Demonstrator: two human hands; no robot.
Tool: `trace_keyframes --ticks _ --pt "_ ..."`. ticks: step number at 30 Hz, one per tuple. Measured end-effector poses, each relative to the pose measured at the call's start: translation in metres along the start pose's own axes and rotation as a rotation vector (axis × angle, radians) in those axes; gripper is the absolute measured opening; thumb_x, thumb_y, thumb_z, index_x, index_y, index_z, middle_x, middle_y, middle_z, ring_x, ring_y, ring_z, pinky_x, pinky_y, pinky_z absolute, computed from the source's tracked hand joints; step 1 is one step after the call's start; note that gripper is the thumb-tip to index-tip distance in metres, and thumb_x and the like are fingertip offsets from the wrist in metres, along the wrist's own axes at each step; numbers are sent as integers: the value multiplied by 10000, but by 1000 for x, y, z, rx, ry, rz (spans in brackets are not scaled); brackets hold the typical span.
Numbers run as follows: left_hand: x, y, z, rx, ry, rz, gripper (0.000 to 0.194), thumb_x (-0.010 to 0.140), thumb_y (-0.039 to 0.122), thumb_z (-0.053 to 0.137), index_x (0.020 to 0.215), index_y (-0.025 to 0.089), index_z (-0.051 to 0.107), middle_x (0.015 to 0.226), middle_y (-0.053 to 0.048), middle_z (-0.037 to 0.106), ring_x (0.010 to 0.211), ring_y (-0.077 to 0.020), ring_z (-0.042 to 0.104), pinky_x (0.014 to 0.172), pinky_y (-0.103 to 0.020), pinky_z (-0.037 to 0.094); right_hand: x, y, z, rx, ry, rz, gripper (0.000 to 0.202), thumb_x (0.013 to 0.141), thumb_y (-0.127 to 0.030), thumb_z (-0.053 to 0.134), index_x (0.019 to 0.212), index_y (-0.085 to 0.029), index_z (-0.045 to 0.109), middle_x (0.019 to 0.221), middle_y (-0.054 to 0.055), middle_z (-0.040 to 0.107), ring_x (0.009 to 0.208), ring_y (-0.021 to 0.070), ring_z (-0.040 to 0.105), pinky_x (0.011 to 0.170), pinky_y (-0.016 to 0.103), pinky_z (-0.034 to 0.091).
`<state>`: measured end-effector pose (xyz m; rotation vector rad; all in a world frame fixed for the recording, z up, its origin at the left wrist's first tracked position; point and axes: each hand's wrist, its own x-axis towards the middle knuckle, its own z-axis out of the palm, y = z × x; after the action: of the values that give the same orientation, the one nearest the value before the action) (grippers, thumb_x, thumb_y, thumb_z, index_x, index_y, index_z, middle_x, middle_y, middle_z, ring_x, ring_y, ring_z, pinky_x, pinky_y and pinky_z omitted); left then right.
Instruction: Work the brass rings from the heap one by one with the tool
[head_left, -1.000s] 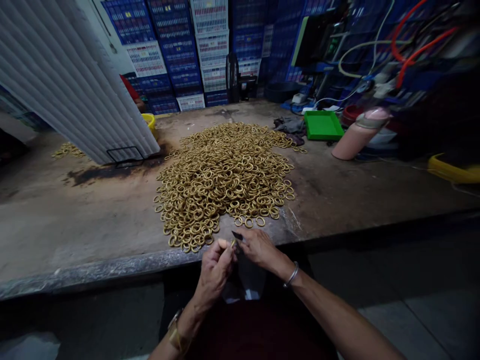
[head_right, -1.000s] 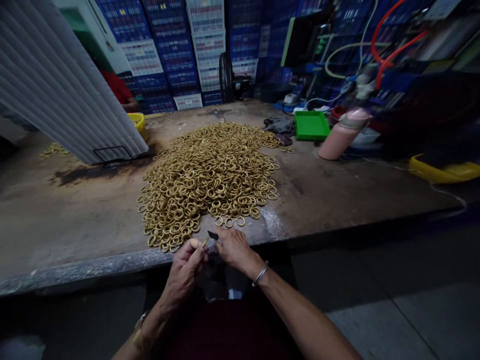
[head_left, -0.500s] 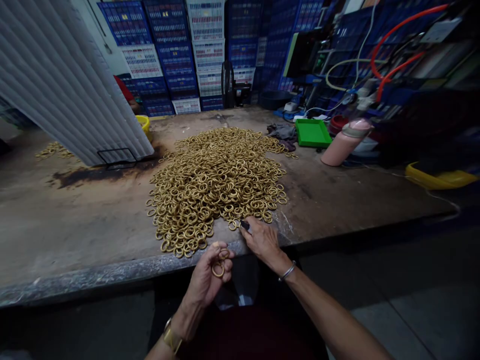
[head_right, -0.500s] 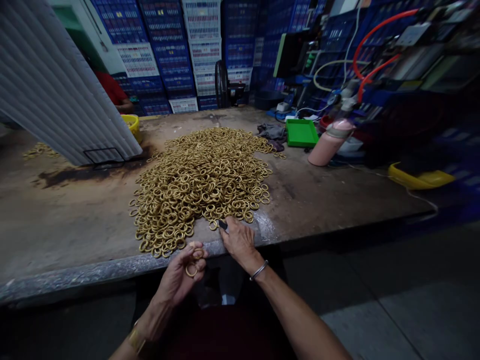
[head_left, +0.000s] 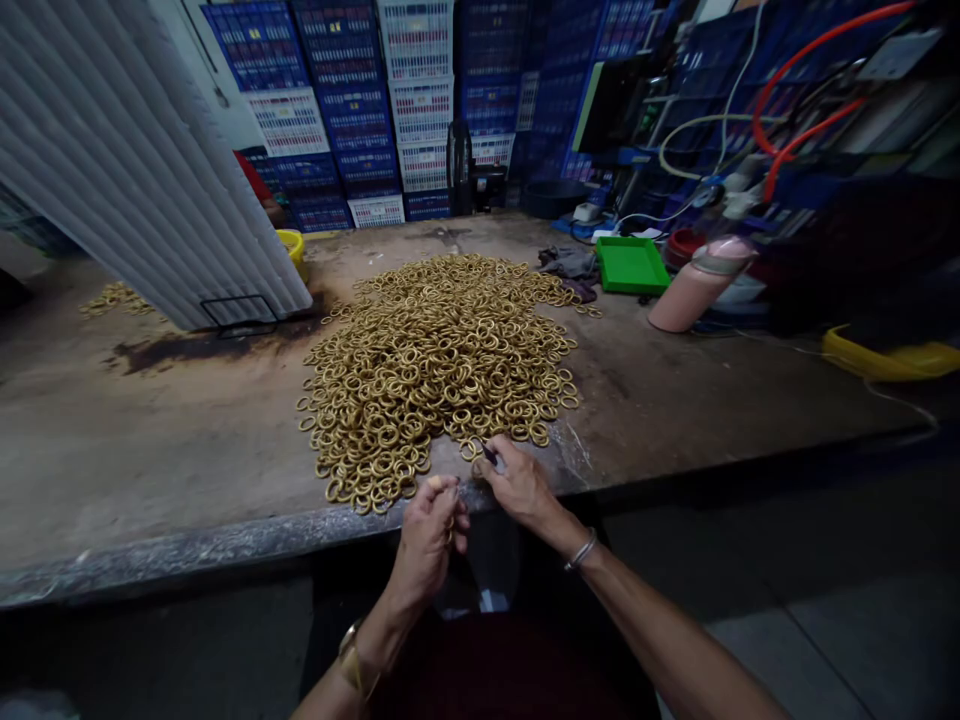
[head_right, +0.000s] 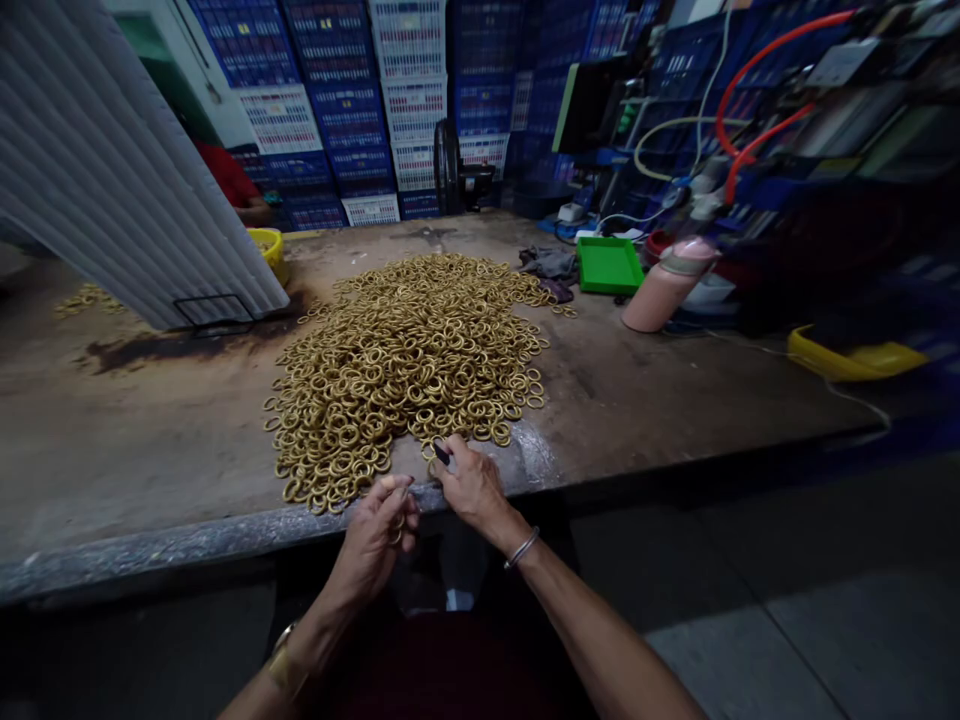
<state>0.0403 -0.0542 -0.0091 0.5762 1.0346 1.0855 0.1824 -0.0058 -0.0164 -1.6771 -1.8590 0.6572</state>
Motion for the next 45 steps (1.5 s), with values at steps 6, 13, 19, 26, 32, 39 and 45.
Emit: trace_keyframes --ticks 6,13,19,26,32,39,45 --pt "1 -3 -1 282 28 144 297 754 447 550 849 165 560 577 51 461 422 -45 377 380 -151 287 -11 -16 10 602 -150 86 161 755 -335 505 696 -196 447 552 -53 480 505 91 414 499 196 338" --pt "3 0 -9 560 91 493 178 761 323 551 731 162 621 679 -4 589 653 -128 516 640 -224 404 -12 -17 9 506 -169 4 163 743 -331 525 700 -178 489 592 -48 464 566 91 424 529 198 339" --pt "0 6 -7 505 33 352 189 745 343 583 688 165 607 567 22 519 508 -86 441 504 -189 350 -11 -20 9 454 -163 65 152 730 -277 497 621 -175 470 540 -58 409 529 81 375 498 189 311" --pt "-1 5 -6 78 -130 -23 259 768 426 545 763 170 503 587 52 468 387 -25 285 372 -152 193 -8 -18 8 517 -183 93 159 740 -276 467 620 -174 486 535 -51 476 513 80 414 504 183 333" --pt "-1 5 -7 89 -115 35 263 773 427 545 755 174 476 613 52 468 406 -21 302 379 -145 197 -12 -17 8 398 -124 74 166 752 -241 437 618 -173 507 544 -35 501 518 89 438 509 188 332" --pt "0 8 -6 262 -65 119 311 750 470 552 695 169 492 497 66 403 387 -38 289 381 -165 208 -25 -17 10 44 -223 -182 136 734 -145 433 732 -187 563 611 -11 570 550 106 471 531 201 293" --pt "0 7 -5 310 -30 158 313 741 468 562 679 166 512 509 52 445 403 -47 315 400 -171 232 -25 -19 10 -71 -247 -174 184 710 -124 416 789 -195 566 642 -1 593 574 120 497 542 211 272"
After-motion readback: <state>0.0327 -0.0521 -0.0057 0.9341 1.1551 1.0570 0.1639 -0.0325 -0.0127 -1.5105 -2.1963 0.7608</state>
